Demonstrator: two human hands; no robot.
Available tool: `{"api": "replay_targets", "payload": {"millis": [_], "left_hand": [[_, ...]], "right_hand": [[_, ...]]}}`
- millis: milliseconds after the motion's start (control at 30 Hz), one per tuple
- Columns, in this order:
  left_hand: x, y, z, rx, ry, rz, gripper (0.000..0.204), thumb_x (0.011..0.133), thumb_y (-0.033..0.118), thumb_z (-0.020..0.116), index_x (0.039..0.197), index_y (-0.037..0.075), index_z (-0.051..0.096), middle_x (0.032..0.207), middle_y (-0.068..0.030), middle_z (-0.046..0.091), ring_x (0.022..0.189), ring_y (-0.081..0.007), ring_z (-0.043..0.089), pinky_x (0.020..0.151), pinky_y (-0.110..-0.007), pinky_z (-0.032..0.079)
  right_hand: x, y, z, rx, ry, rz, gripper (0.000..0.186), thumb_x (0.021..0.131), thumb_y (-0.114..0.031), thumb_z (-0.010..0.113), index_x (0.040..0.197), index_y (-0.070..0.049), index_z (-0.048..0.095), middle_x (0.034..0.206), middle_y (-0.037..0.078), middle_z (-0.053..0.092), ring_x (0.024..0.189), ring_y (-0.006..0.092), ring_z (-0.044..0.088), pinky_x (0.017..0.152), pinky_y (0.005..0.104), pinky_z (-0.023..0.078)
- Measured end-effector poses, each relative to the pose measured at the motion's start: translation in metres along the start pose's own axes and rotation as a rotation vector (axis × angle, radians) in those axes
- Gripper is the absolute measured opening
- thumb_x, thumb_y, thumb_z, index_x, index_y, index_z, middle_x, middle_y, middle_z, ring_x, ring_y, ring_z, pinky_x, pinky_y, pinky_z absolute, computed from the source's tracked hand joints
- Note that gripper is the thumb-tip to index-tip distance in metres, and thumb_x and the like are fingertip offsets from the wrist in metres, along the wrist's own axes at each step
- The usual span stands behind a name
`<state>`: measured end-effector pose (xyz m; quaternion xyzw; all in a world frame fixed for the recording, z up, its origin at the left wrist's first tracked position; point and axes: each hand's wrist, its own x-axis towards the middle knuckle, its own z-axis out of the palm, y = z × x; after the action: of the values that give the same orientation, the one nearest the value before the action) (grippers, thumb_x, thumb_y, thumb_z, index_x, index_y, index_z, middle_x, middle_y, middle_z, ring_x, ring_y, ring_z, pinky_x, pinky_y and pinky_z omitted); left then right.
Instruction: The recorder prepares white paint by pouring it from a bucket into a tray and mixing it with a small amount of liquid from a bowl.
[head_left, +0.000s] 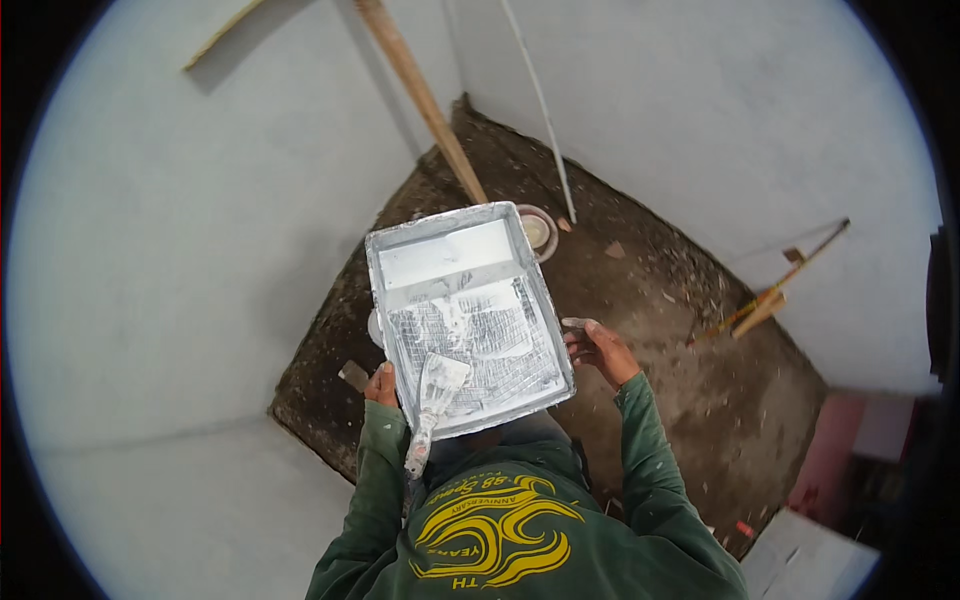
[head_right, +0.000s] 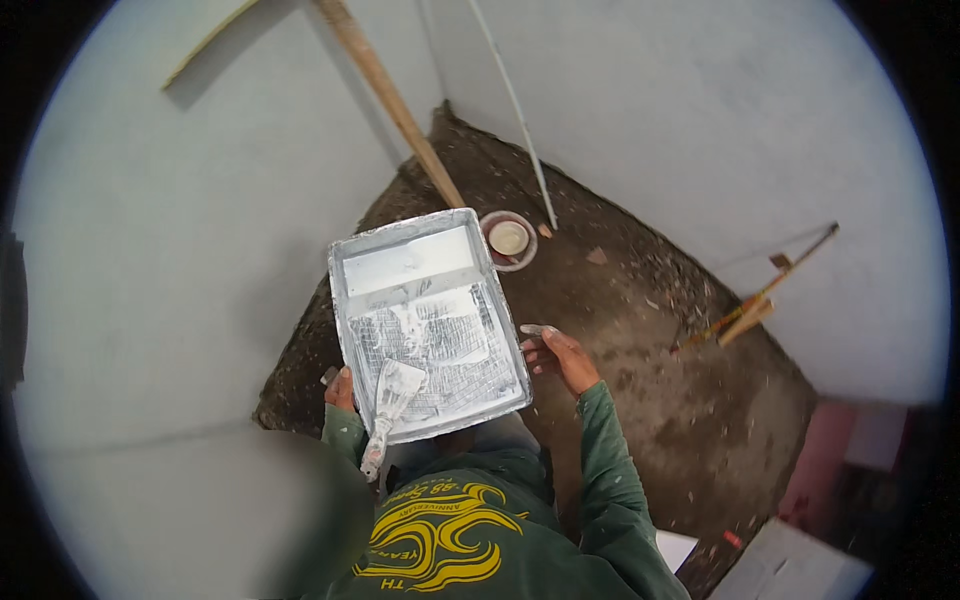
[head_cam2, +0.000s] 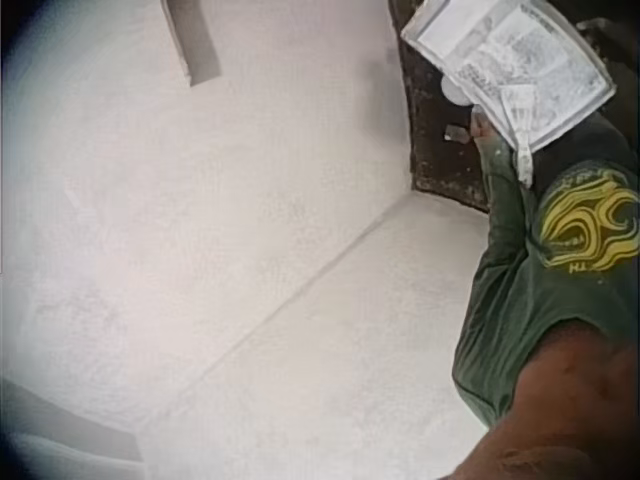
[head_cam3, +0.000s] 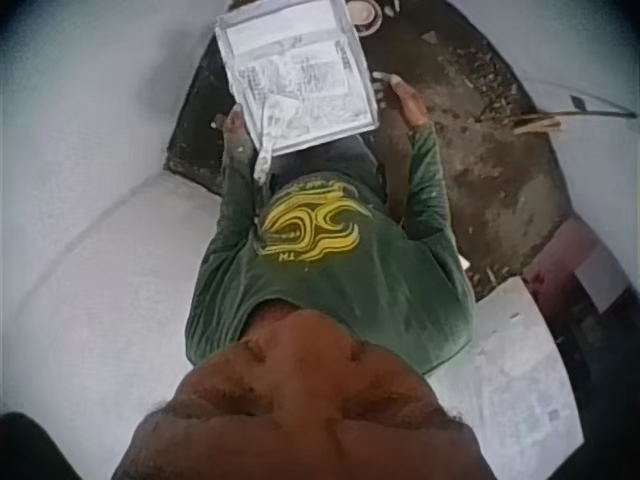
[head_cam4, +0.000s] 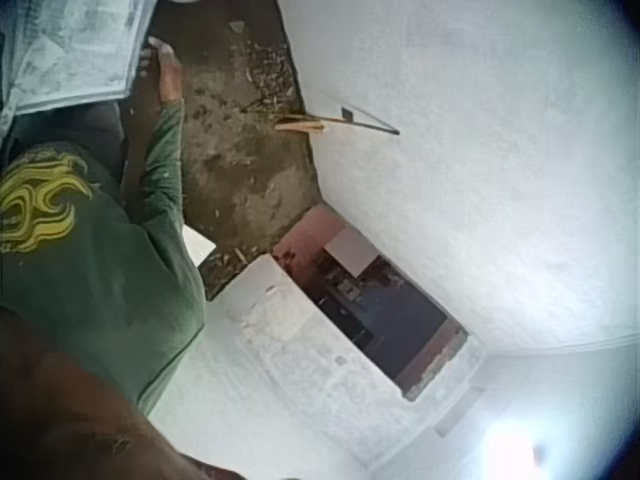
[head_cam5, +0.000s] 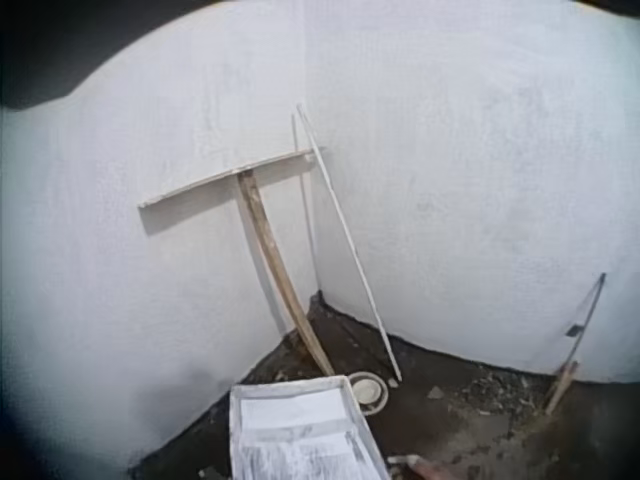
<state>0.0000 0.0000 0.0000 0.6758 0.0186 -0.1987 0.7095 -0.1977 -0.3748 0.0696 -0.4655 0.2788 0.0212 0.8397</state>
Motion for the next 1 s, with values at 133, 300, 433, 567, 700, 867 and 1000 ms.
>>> {"api": "replay_targets", "payload": {"millis": [133,300,433,567,700,867,1000], "left_hand": [[0.052,0.03,0.018,-0.054,-0.242,-0.012,0.046,0.089,0.045,0.06,0.103,0.001,0.063,0.09,-0.0028,0.062,0.079,-0.0126,0.051,0.07,-0.036,0.044],[0.086,-0.024,-0.03,0.172,-0.322,-0.054,0.042,0.09,0.042,0.058,0.096,0.001,0.061,0.082,0.0016,0.055,0.075,-0.0079,0.043,0.065,-0.03,0.039],[0.08,0.019,0.007,0.333,-0.666,-0.085,0.04,0.091,0.041,0.057,0.094,0.001,0.059,0.078,0.0024,0.051,0.074,-0.0073,0.04,0.065,-0.028,0.039],[0.08,-0.016,0.008,0.372,-0.822,-0.087,0.036,0.094,0.036,0.054,0.1,0.001,0.058,0.08,0.0013,0.052,0.076,-0.0084,0.042,0.069,-0.028,0.04],[0.077,-0.045,0.014,0.296,-0.829,-0.062,0.046,0.094,0.033,0.053,0.124,-0.001,0.053,0.115,-0.0086,0.058,0.105,-0.0146,0.05,0.092,-0.029,0.039],[0.101,-0.132,0.009,0.26,-0.934,-0.084,0.045,0.097,0.026,0.05,0.134,0.001,0.046,0.134,-0.011,0.05,0.124,-0.0185,0.043,0.104,-0.03,0.031],[0.123,-0.211,0.005,0.384,-0.865,-0.108,0.042,0.096,0.026,0.051,0.131,0.002,0.05,0.132,-0.011,0.052,0.122,-0.0188,0.046,0.104,-0.03,0.032]], "right_hand": [[-0.007,0.029,0.027,-0.023,0.14,-0.11,0.044,0.095,-0.034,0.052,0.129,-0.005,0.052,0.103,0.004,0.062,0.084,0.0106,0.058,0.074,0.0262,0.049],[-0.048,0.086,0.106,-0.033,0.48,-0.175,0.039,0.095,-0.025,0.053,0.13,-0.008,0.052,0.1,0.003,0.062,0.08,0.0105,0.058,0.071,0.0258,0.048],[-0.083,0.135,0.121,0.202,0.733,-0.11,0.038,0.093,-0.021,0.055,0.129,-0.009,0.053,0.097,0.001,0.063,0.079,0.0087,0.059,0.068,0.0251,0.048],[-0.097,0.177,0.126,0.197,0.788,0.05,0.03,0.093,-0.019,0.055,0.121,-0.009,0.058,0.096,0.001,0.065,0.077,0.0099,0.06,0.068,0.0256,0.048],[-0.087,0.224,0.132,0.215,0.921,0.076,0.03,0.092,-0.018,0.056,0.121,-0.008,0.057,0.101,0.001,0.065,0.081,0.0121,0.063,0.069,0.0282,0.05],[-0.052,0.279,0.093,0.277,0.879,0.242,0.034,0.09,-0.015,0.056,0.124,-0.01,0.057,0.107,0.002,0.062,0.091,0.015,0.062,0.073,0.0295,0.053],[-0.009,0.334,0.047,0.355,0.809,0.27,0.04,0.09,-0.01,0.053,0.129,-0.007,0.051,0.12,0.008,0.056,0.101,0.0207,0.059,0.078,0.0334,0.053]]}}
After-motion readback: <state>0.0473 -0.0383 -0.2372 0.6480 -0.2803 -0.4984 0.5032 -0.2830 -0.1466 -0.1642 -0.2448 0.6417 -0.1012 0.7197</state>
